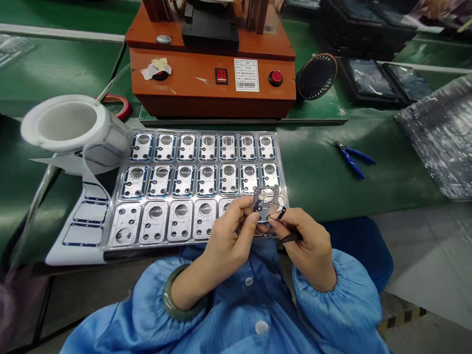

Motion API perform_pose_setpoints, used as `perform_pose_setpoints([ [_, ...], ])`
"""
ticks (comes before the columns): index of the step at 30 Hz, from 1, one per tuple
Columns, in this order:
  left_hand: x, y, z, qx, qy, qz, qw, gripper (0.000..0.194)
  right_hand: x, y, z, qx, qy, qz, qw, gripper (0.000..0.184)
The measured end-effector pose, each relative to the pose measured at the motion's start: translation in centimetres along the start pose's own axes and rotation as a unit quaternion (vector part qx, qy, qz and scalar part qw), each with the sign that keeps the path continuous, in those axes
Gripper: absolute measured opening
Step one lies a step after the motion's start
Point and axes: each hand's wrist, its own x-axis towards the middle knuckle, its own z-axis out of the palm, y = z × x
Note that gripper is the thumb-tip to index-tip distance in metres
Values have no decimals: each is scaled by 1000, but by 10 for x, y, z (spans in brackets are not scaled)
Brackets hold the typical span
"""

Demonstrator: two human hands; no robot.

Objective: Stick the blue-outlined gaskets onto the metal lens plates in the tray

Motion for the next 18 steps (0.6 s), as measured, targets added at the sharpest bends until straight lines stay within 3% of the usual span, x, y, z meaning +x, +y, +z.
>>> perform_pose_setpoints([
  [10,1,2,0,-4,12,-43,999,11,-1,1,0,-1,1,-13,1000,10],
  [18,-3,0,3,29,32,-16,999,14,-2,1,-1,16,-20,-17,1000,9],
])
